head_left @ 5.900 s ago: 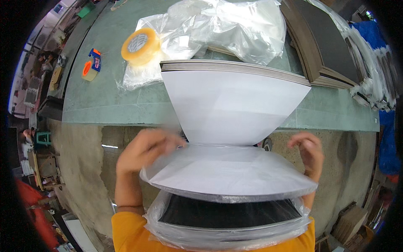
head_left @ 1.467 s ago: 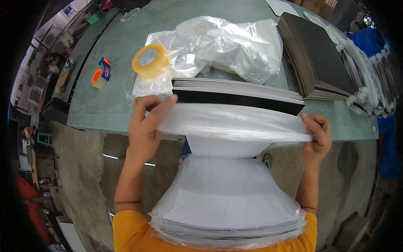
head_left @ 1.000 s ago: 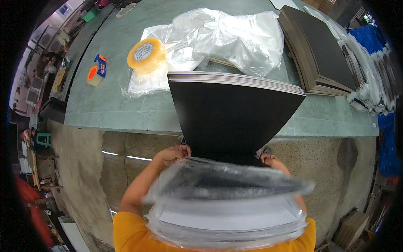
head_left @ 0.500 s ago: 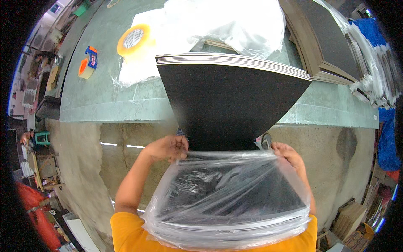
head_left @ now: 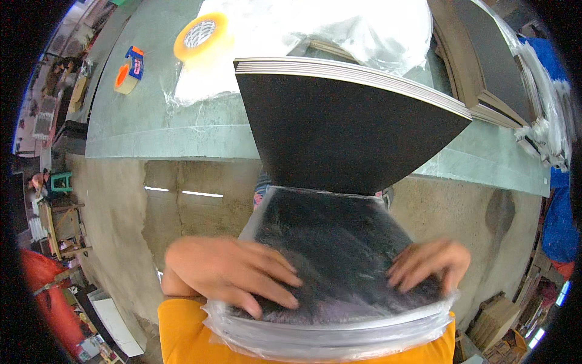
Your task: The person wraps individual black books in clear plastic sleeves, sliding each book into a bag and folding the excess plastic over the opening before placing it onto a stack.
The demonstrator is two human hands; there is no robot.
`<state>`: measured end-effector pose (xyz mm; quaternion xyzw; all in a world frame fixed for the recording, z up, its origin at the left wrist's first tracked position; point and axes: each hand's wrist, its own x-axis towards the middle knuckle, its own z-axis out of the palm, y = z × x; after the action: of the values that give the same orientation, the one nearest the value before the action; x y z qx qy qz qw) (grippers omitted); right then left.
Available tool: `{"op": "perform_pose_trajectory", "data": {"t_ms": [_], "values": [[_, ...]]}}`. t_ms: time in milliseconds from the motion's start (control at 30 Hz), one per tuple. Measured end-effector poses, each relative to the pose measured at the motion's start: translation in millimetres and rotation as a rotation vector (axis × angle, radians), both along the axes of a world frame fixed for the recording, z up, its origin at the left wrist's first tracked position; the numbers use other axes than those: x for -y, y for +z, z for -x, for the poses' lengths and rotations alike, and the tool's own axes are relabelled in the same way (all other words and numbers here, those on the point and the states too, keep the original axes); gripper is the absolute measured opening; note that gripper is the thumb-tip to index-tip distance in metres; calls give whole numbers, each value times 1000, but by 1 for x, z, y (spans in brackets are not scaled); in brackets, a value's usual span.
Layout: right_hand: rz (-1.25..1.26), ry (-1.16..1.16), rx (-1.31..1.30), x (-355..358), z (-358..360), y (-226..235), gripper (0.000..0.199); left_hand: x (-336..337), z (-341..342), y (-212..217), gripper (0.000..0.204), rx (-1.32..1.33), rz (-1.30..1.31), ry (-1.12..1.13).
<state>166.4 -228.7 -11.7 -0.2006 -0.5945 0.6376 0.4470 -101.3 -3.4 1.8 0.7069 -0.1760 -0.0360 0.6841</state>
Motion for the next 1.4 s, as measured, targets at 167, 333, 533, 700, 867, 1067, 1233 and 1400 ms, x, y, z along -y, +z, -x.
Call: {"op": "perform_pose_trajectory", "data": {"t_ms": [167, 333, 533, 700, 867, 1067, 1233, 1400], "values": [[335, 40, 478, -23, 57, -89, 46, 30, -15, -114, 39, -479, -278, 60], [463, -104, 711, -26, 40, -150, 51, -18, -1, -147, 37, -641, -504, 165], [540, -150, 803, -31, 43, -162, 54, -126, -75, 28, 21, -77, -543, 1329], [448, -135, 806, -32, 41, -165, 54, -180, -188, -2, 21, 671, -1019, 1064], [526, -160, 764, -34, 40, -160, 54, -150, -255, -13, 34, 698, -1420, 674], [547, -162, 741, -36, 38, -156, 53, -162, -277, 25, 24, 272, -694, 922], [520, -155, 780, -36, 38, -158, 51, -181, -276, -3, 26, 108, -827, 934], [502, -197, 772, -32, 40, -169, 50, -165, -272, 4, 52, 352, -1072, 847]]}}
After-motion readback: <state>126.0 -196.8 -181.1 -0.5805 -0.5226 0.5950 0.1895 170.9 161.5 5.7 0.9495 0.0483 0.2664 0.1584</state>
